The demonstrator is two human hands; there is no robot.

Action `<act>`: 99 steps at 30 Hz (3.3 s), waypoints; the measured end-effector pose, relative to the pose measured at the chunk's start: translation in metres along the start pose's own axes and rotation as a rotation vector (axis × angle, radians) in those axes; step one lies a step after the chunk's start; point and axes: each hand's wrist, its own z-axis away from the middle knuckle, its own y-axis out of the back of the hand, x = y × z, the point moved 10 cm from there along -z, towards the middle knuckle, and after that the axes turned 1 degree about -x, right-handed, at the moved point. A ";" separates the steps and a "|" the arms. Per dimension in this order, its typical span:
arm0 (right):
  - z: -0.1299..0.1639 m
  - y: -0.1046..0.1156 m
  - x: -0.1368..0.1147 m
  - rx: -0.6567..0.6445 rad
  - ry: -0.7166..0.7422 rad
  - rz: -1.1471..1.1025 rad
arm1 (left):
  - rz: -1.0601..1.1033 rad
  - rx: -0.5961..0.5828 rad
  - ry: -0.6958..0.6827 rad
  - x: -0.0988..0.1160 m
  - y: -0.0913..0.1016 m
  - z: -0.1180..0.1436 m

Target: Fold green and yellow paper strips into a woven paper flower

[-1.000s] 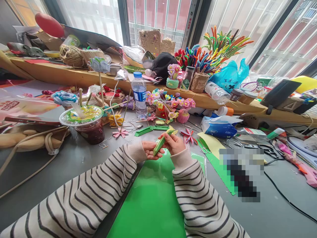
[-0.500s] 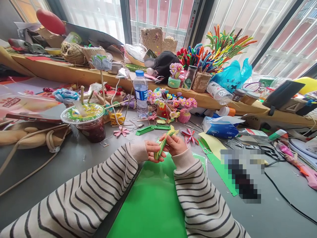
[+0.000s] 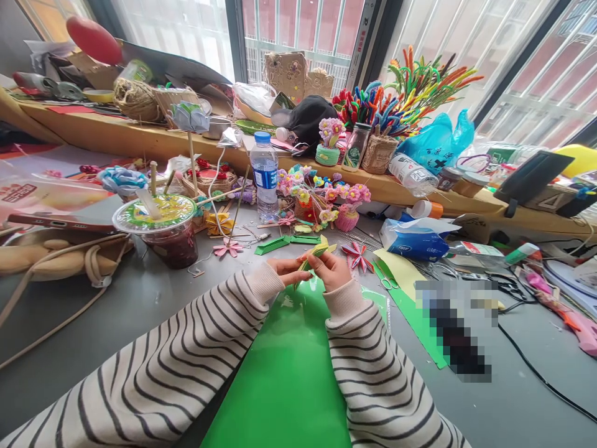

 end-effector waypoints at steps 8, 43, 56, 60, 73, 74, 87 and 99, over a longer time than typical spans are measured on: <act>0.001 -0.003 -0.017 0.004 0.087 0.157 | -0.037 0.151 -0.042 -0.004 0.016 -0.004; 0.010 -0.028 -0.035 -0.104 0.073 -0.057 | 0.773 -0.350 0.151 -0.021 -0.037 0.007; 0.004 -0.004 -0.035 0.038 0.105 0.188 | -0.257 0.353 -0.439 0.035 0.033 0.015; 0.004 0.002 -0.042 0.073 0.190 0.239 | -0.619 0.449 -0.570 0.049 0.027 0.028; 0.032 0.004 -0.010 -0.003 0.346 1.003 | -0.944 0.127 -0.035 -0.014 0.006 -0.013; 0.033 0.005 -0.006 -0.001 0.326 0.996 | -0.925 0.121 -0.038 -0.018 0.004 -0.015; 0.032 0.009 -0.001 0.046 0.344 0.997 | -0.759 0.103 -0.290 -0.017 0.004 -0.013; 0.027 0.014 0.003 0.110 0.224 0.885 | -0.610 0.111 0.020 -0.018 0.017 -0.008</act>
